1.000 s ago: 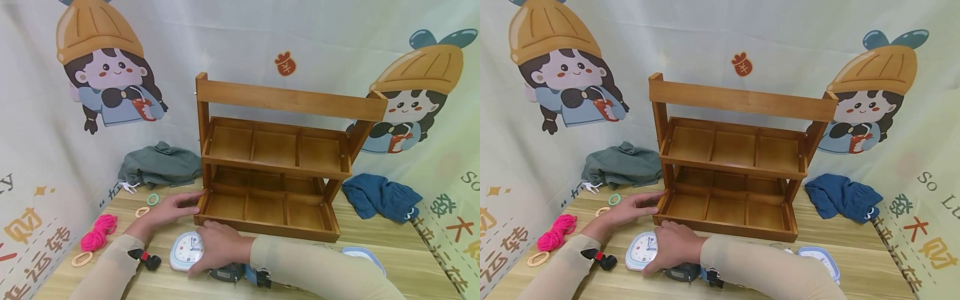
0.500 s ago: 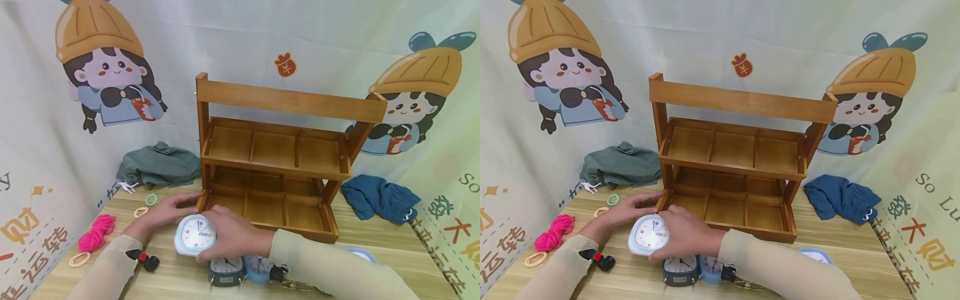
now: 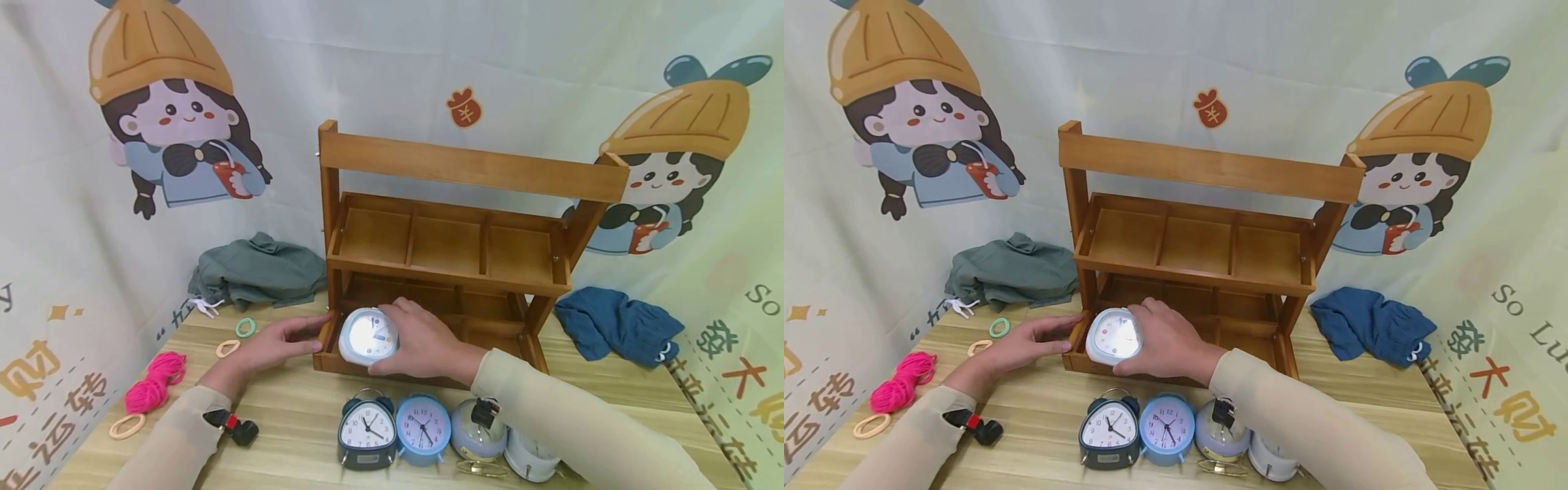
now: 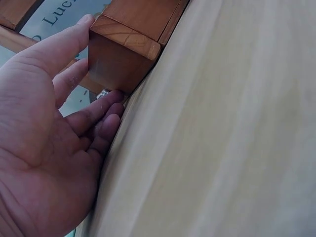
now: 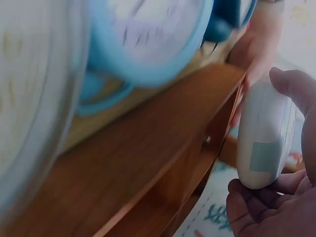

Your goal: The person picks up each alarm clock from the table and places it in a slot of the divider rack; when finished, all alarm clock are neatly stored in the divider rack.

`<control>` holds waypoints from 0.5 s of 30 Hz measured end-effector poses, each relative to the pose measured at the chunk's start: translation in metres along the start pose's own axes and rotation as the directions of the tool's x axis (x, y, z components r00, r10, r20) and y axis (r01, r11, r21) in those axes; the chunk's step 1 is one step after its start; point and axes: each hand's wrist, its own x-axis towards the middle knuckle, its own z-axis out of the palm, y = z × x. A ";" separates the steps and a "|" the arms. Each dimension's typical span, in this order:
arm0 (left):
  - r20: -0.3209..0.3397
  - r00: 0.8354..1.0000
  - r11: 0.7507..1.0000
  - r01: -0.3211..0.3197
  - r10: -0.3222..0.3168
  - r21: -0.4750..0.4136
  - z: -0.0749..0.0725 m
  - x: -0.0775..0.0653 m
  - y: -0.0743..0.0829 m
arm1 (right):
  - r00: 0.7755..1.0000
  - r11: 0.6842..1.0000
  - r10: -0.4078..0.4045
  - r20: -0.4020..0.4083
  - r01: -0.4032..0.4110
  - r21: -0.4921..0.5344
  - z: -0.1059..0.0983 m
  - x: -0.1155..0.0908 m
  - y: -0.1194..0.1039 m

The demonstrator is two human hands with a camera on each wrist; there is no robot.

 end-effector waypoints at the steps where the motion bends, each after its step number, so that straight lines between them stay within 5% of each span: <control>1: -0.001 1.000 1.000 0.003 -0.003 0.000 0.000 0.000 0.000 | 1.000 1.000 0.003 -0.011 -0.003 -0.001 0.000 0.003 0.004; 15: 0.002 1.000 1.000 -0.009 0.009 0.014 0.000 0.000 -0.003 | 1.000 0.995 0.017 0.026 -0.014 -0.098 0.014 0.035 0.027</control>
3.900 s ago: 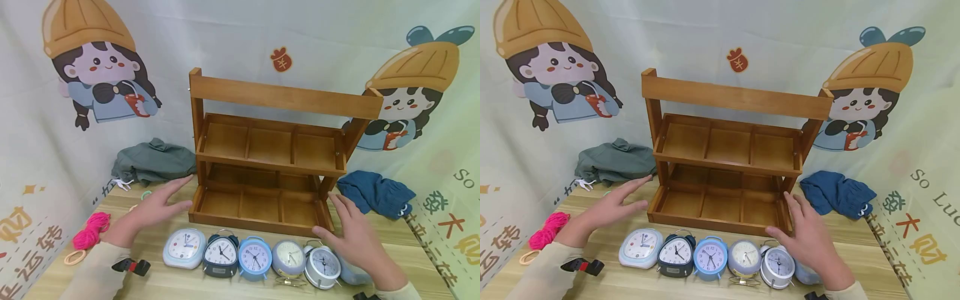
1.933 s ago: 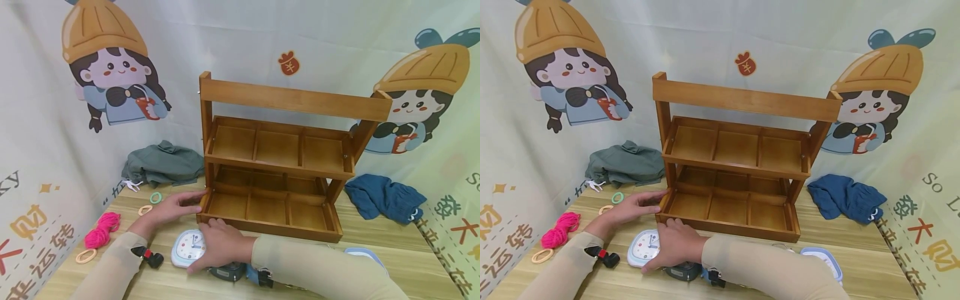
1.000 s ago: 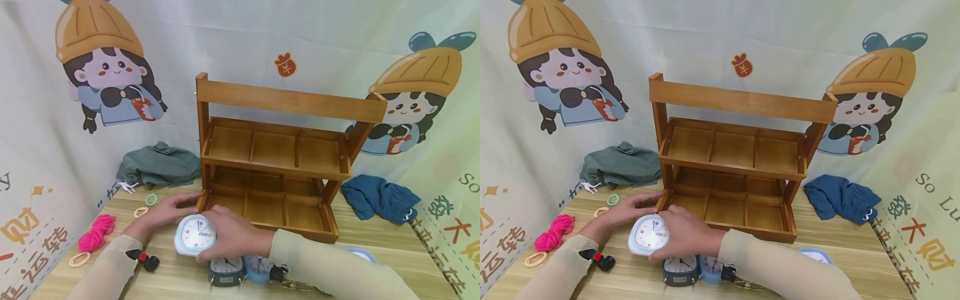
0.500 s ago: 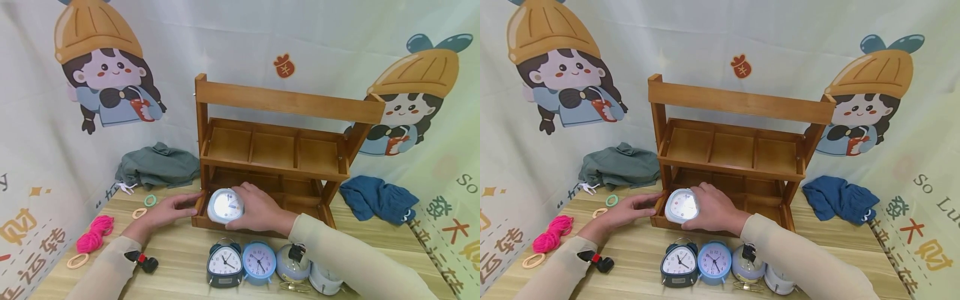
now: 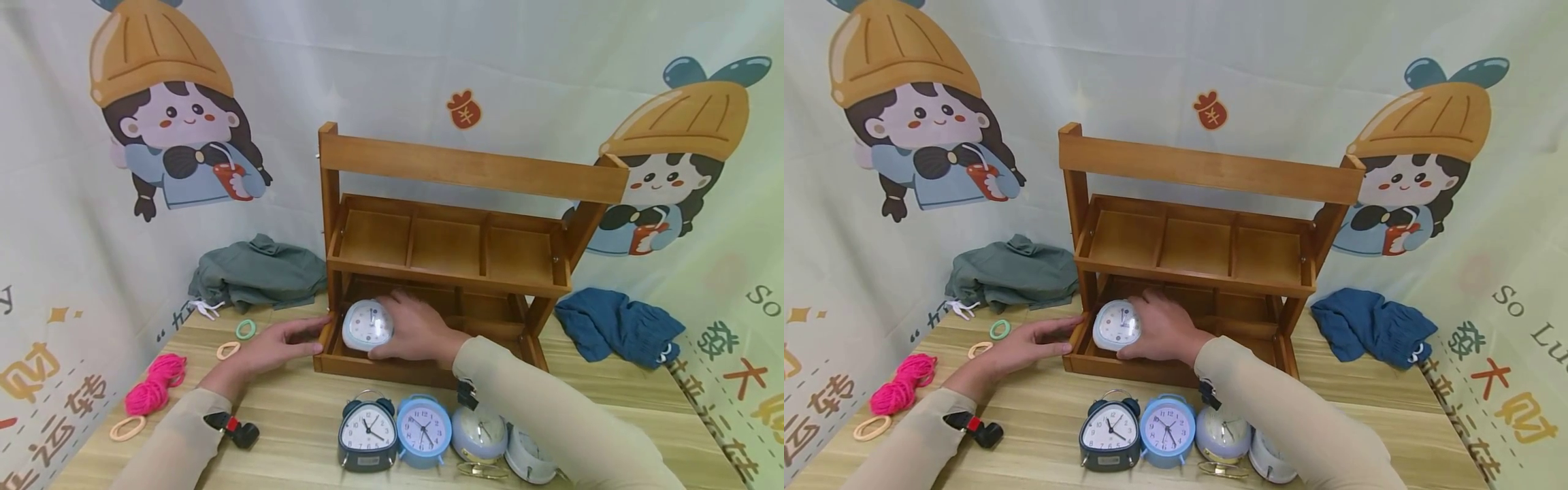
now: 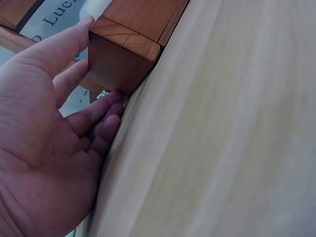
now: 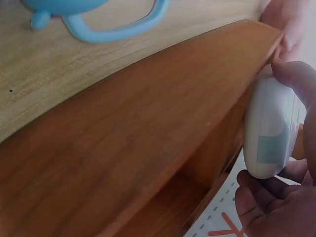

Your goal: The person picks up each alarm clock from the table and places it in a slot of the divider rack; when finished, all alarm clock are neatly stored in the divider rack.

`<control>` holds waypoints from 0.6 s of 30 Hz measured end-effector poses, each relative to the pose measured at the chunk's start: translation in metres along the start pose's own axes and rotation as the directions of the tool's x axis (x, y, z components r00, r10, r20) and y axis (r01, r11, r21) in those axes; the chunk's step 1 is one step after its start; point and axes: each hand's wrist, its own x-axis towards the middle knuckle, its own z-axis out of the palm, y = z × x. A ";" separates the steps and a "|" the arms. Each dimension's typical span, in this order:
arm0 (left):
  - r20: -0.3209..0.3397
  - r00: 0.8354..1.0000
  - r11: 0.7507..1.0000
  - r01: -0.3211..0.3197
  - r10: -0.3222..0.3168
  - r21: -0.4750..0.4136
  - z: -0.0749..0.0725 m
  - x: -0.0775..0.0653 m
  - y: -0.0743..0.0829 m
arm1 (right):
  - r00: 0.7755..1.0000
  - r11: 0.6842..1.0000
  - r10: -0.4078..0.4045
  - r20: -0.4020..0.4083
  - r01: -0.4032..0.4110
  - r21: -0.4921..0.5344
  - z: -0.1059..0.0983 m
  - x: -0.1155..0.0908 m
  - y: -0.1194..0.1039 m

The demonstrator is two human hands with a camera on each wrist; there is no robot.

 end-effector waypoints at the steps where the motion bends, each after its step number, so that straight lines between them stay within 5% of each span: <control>1: 0.000 1.000 1.000 0.002 -0.002 -0.001 0.000 0.000 0.000 | 1.000 1.000 -0.003 0.007 0.003 -0.009 0.001 0.001 0.001; 18: -0.001 1.000 1.000 0.003 -0.003 -0.016 0.000 -0.001 0.001 | 0.995 0.999 -0.040 0.088 0.042 -0.022 0.013 0.014 0.008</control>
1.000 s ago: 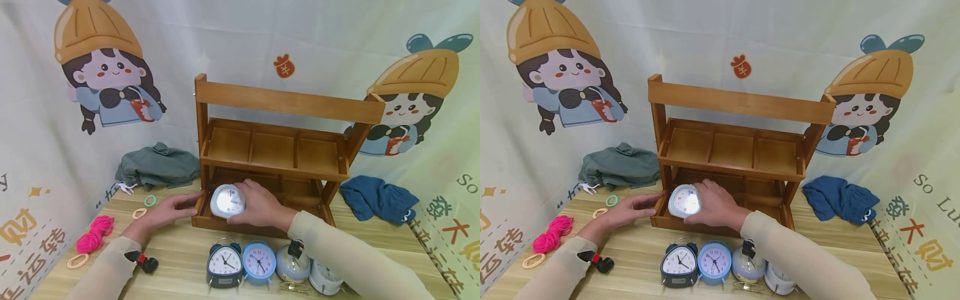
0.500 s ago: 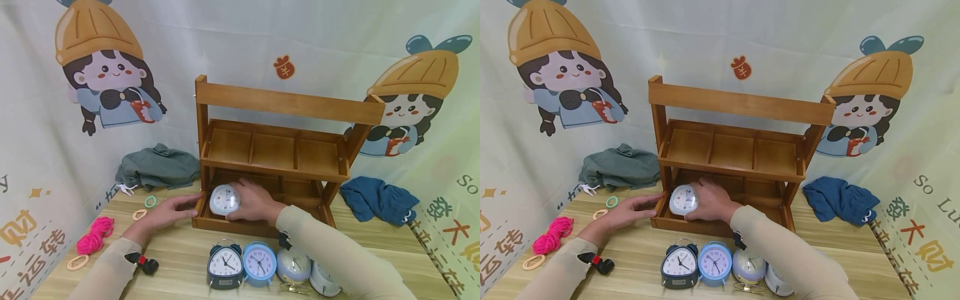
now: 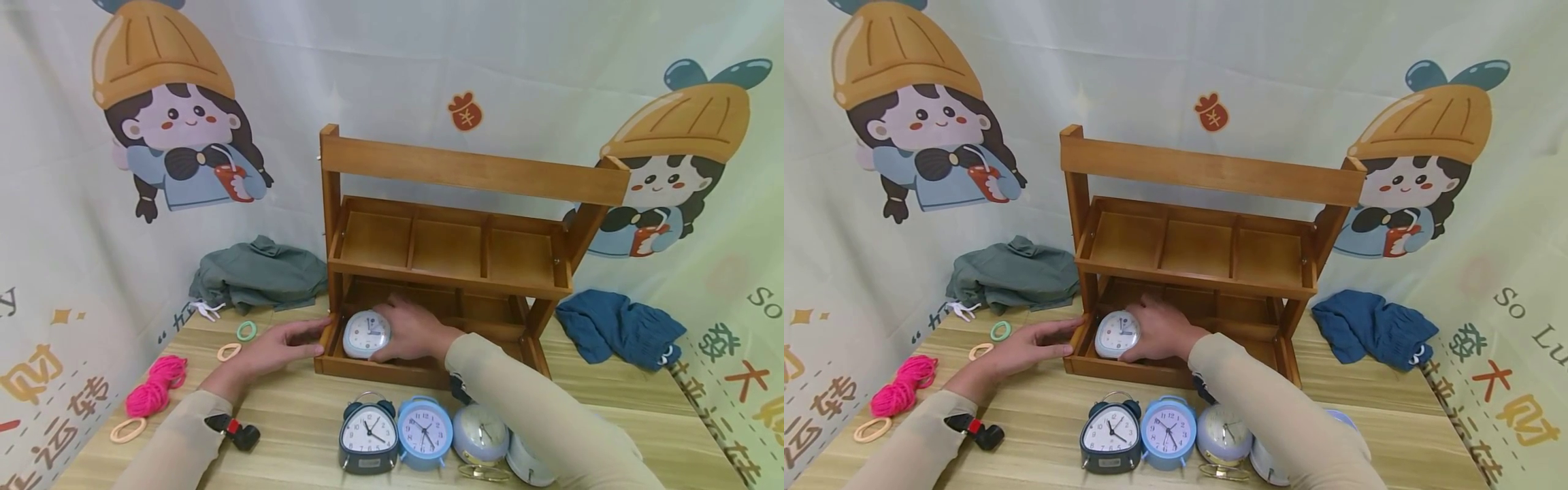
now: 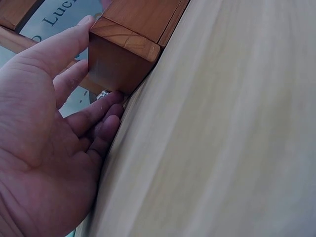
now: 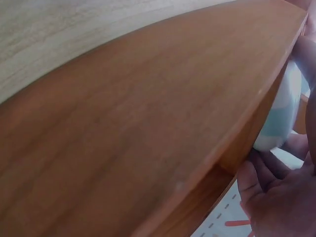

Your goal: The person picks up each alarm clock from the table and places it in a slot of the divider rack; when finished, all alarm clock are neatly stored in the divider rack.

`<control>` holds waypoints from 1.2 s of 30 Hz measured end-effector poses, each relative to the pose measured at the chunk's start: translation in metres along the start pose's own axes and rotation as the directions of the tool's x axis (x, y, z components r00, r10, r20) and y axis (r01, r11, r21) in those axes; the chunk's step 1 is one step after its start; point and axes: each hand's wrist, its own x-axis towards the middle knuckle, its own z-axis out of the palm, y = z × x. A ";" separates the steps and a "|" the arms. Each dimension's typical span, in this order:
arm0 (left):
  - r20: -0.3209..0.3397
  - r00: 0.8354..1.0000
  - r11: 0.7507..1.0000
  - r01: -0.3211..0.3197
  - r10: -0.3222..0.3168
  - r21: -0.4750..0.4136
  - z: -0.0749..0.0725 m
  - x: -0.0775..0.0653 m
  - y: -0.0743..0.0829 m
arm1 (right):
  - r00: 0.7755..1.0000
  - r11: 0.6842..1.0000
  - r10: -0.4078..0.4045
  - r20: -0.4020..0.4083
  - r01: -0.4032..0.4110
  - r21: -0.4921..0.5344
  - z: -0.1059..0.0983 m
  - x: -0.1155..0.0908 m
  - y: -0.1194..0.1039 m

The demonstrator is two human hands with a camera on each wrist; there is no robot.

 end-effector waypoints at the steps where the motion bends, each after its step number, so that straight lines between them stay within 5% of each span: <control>1: 0.000 1.000 1.000 0.000 0.000 -0.001 0.000 0.000 0.000 | 1.000 1.000 -0.001 0.005 0.001 0.004 0.001 0.000 0.000; 9: -0.013 1.000 1.000 -0.001 0.001 0.007 0.002 -0.003 0.004 | 0.999 1.000 -0.028 0.021 0.028 -0.002 0.010 0.001 0.004; 16: -0.006 1.000 1.000 0.006 -0.006 0.000 0.002 -0.004 0.005 | 0.999 0.998 0.005 0.035 -0.007 0.060 -0.007 -0.011 0.000; 29: -0.015 0.999 0.999 0.035 -0.034 0.011 0.002 -0.001 0.008 | 0.982 0.943 -0.120 0.149 0.065 0.327 -0.028 -0.089 -0.031; 36: -0.019 0.999 0.999 0.040 -0.040 0.012 0.003 -0.002 0.006 | 0.962 0.958 -0.085 0.260 0.008 0.285 -0.014 -0.114 -0.055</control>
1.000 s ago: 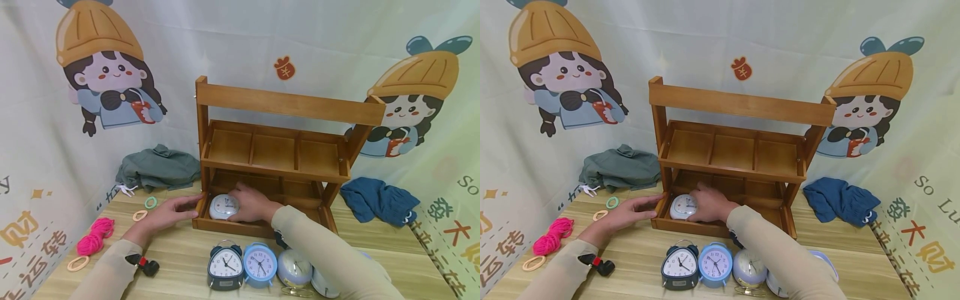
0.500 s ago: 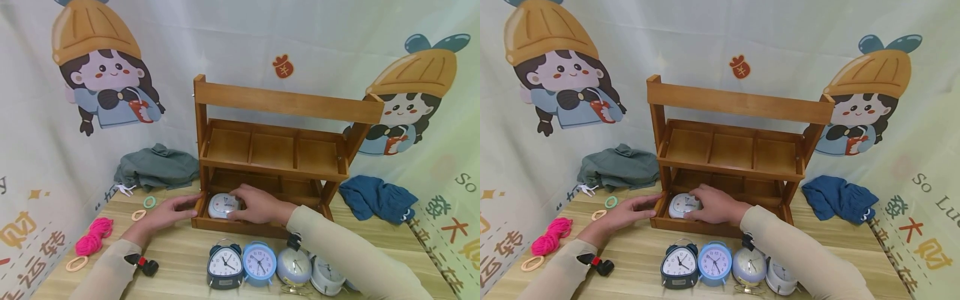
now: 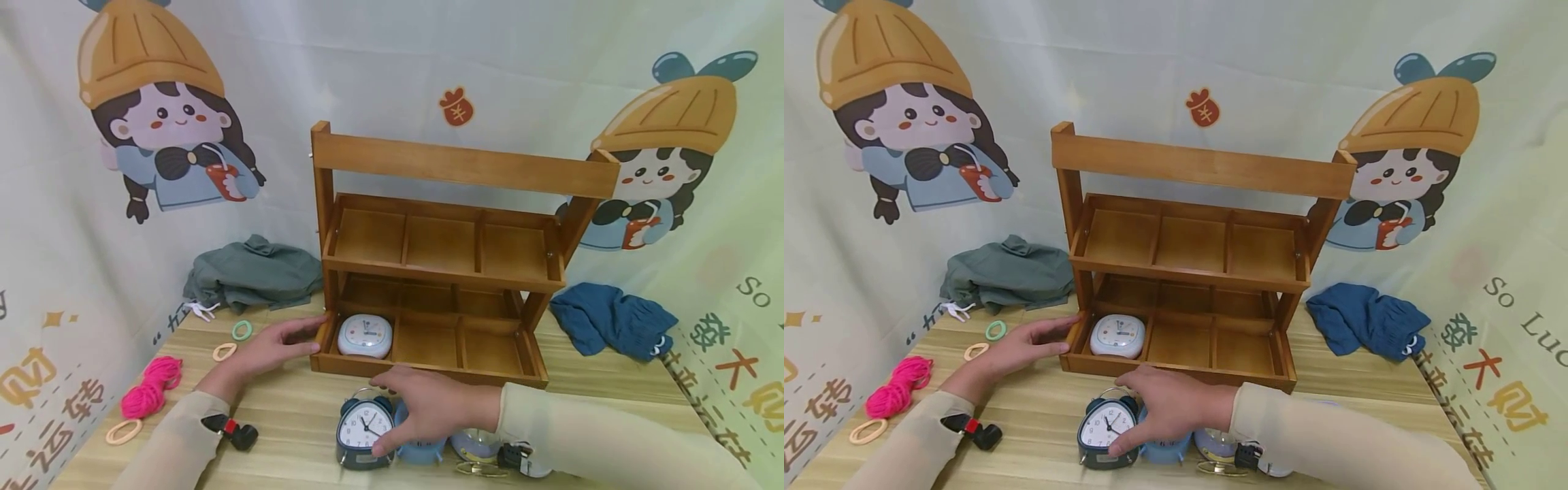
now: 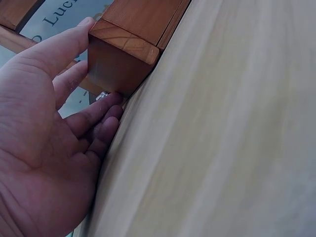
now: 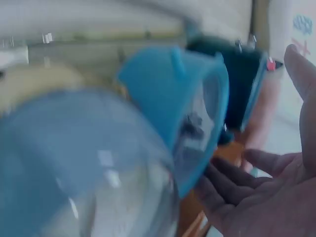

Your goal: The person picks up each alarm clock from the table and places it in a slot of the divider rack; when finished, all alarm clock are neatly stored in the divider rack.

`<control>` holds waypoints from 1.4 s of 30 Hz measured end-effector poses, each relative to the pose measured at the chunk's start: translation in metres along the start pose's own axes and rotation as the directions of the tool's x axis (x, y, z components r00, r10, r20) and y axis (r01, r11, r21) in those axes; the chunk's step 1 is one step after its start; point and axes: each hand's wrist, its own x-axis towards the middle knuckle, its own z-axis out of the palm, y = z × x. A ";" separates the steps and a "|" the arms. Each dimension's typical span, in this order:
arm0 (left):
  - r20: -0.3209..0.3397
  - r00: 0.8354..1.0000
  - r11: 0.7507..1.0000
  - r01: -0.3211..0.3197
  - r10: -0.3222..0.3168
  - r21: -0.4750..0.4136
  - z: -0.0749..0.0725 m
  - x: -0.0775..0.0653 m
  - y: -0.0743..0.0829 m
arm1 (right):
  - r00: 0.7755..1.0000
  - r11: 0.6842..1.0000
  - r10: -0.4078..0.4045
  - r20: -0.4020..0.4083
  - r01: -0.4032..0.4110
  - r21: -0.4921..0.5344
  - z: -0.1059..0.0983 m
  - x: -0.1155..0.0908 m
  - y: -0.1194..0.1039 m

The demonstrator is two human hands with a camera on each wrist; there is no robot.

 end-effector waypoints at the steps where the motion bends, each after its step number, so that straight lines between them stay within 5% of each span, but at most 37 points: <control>1: -0.003 1.000 1.000 0.000 0.000 -0.001 0.000 0.000 -0.001 | 1.000 1.000 0.002 0.004 -0.002 -0.004 0.003 0.000 -0.001; 9: -0.009 1.000 1.000 0.000 0.000 0.009 0.001 0.001 -0.002 | 0.999 0.998 0.045 0.016 -0.045 -0.033 0.018 0.004 -0.005; 30: -0.003 1.000 1.000 -0.014 0.014 0.011 0.001 0.000 -0.003 | 0.992 0.994 -0.085 -0.098 0.078 -0.073 0.033 0.006 0.007; 37: 0.006 1.000 1.000 -0.028 0.028 -0.012 0.001 -0.001 -0.001 | 0.977 0.992 -0.106 -0.186 0.091 -0.086 0.015 0.000 0.002; 42: 0.003 1.000 1.000 -0.026 0.026 -0.014 0.000 -0.001 -0.001 | 0.968 0.994 -0.050 -0.245 0.025 -0.106 -0.006 -0.003 0.007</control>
